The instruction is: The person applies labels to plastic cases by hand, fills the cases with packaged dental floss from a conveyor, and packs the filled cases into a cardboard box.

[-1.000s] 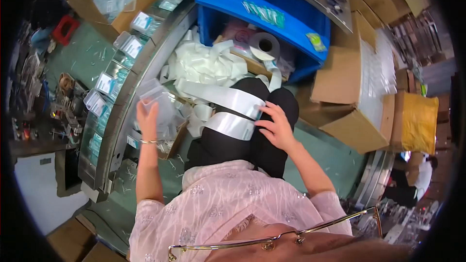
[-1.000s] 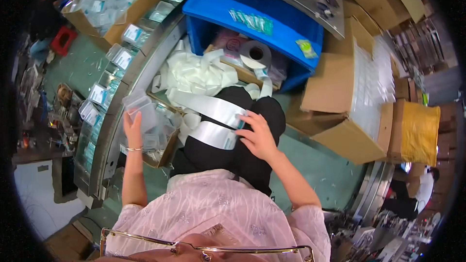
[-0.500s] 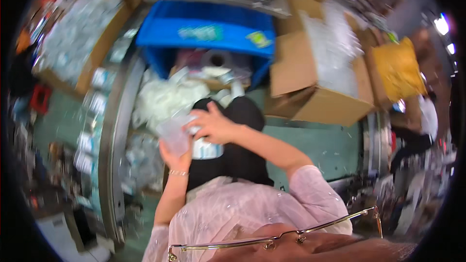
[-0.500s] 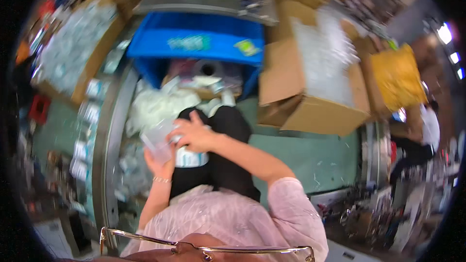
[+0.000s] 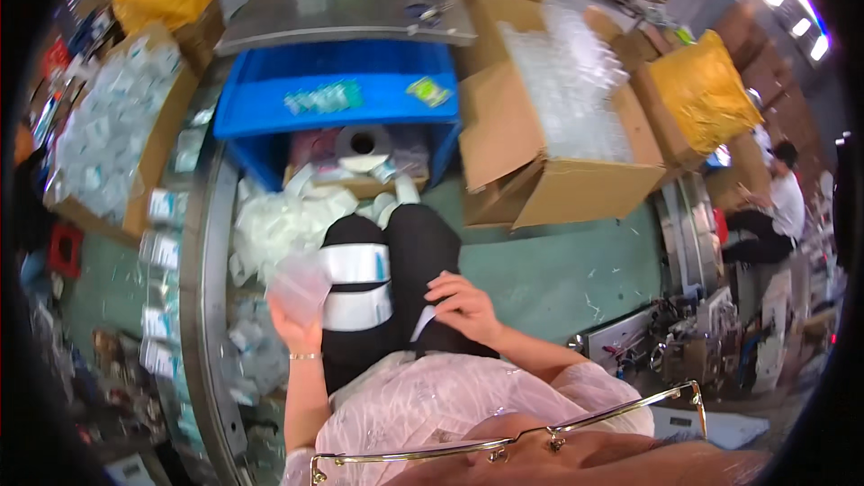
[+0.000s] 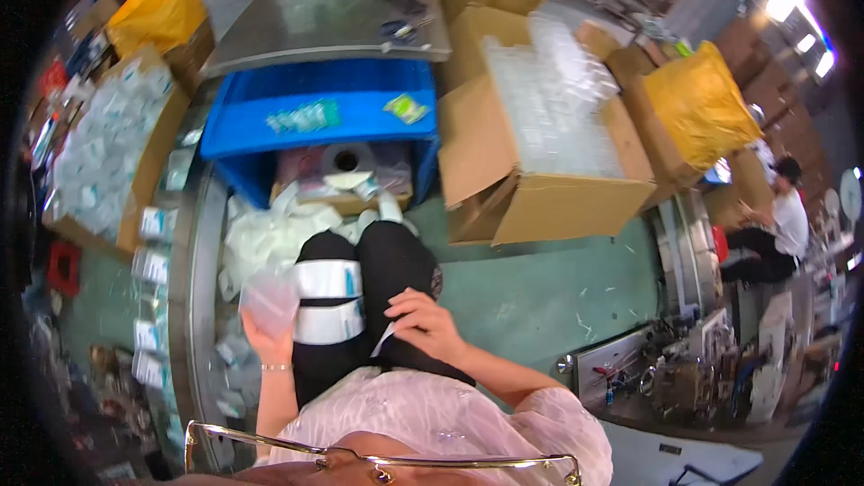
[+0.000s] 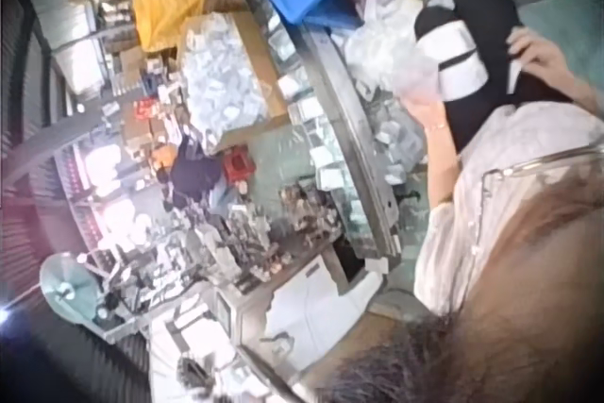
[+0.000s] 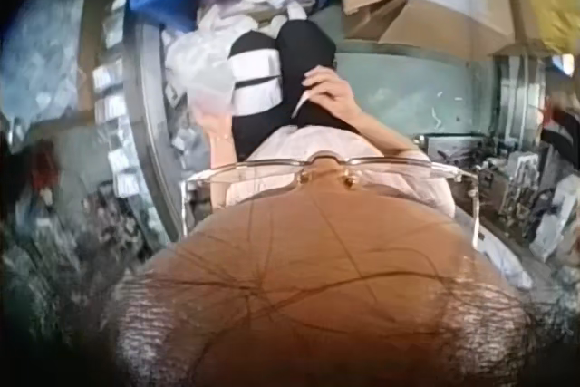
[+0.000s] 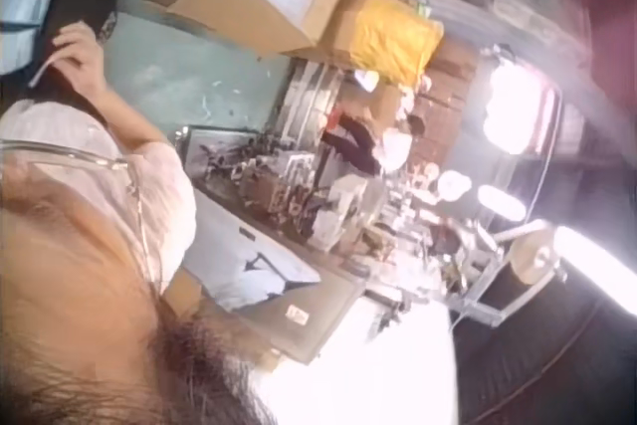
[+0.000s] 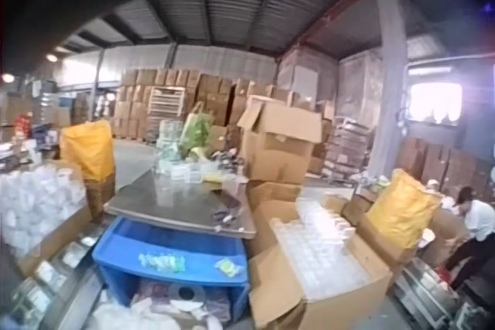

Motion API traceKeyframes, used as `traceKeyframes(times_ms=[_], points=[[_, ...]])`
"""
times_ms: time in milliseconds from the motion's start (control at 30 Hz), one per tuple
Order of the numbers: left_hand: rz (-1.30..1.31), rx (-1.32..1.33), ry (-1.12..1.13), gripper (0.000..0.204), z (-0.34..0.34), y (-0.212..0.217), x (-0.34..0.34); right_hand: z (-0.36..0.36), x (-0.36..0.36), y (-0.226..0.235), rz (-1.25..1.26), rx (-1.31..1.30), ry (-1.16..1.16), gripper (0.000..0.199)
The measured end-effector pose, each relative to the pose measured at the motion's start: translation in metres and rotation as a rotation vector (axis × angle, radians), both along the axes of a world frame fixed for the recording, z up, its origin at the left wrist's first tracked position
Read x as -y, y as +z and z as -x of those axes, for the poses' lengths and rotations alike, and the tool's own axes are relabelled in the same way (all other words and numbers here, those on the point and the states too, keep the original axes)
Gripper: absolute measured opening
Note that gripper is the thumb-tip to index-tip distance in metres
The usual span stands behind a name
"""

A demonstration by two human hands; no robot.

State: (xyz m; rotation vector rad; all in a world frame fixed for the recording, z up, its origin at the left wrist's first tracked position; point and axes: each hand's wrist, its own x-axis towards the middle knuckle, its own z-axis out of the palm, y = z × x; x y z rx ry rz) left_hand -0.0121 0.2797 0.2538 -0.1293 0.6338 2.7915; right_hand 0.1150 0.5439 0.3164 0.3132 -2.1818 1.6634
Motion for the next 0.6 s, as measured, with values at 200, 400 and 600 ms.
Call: traceKeyframes(times_ms=[200,400,600], points=[[0.572,-0.332,-0.188,0.056,0.005,0.075,-0.058,0.037,0.045,0.028,0.424,-0.017,-0.331,0.022],[0.631,-0.095,-0.196,0.045,0.002,0.075,-0.072,0.08,0.066,0.019,0.129,-0.124,-0.22,0.024],[0.836,-0.169,-0.129,0.039,0.001,0.057,-0.073,0.083,0.076,0.017,-0.137,-0.2,-0.344,0.033]])
